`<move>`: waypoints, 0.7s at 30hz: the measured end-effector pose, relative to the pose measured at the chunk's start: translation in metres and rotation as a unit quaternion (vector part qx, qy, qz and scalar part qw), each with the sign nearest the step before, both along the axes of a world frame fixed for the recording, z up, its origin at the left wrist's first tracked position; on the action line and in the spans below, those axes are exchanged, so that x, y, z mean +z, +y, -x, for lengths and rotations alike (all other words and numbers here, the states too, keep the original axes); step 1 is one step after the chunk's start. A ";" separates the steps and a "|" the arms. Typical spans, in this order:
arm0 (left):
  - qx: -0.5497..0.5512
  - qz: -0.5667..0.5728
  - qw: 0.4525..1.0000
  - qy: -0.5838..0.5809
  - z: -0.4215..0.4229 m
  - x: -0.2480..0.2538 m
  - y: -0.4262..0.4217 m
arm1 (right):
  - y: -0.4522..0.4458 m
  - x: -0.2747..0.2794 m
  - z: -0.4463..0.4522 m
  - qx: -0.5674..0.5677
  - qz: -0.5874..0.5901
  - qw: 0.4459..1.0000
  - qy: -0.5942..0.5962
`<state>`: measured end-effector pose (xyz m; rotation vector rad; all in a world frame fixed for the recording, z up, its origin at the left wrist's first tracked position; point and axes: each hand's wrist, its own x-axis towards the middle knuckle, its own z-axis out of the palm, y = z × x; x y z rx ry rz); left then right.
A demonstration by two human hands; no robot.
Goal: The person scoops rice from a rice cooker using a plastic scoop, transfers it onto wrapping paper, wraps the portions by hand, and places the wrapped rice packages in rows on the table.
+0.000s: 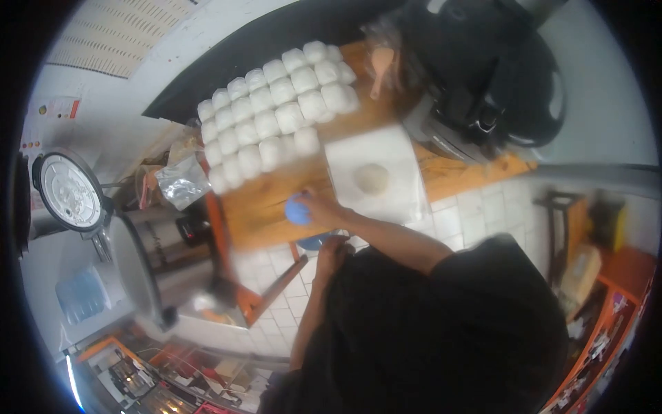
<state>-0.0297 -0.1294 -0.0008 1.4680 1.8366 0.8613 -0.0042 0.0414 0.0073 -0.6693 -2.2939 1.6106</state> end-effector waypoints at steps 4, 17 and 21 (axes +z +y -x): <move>0.000 -0.007 1.000 0.012 -0.003 -0.003 -0.001 | -0.007 -0.011 0.037 0.008 -0.030 0.999 0.032; -0.083 0.041 0.967 0.237 -0.012 -0.018 0.111 | 0.062 0.035 -0.218 -0.173 0.046 0.970 -0.166; -0.097 -0.034 0.976 0.191 -0.003 -0.029 0.116 | 0.058 0.021 -0.257 -0.210 0.024 0.962 -0.172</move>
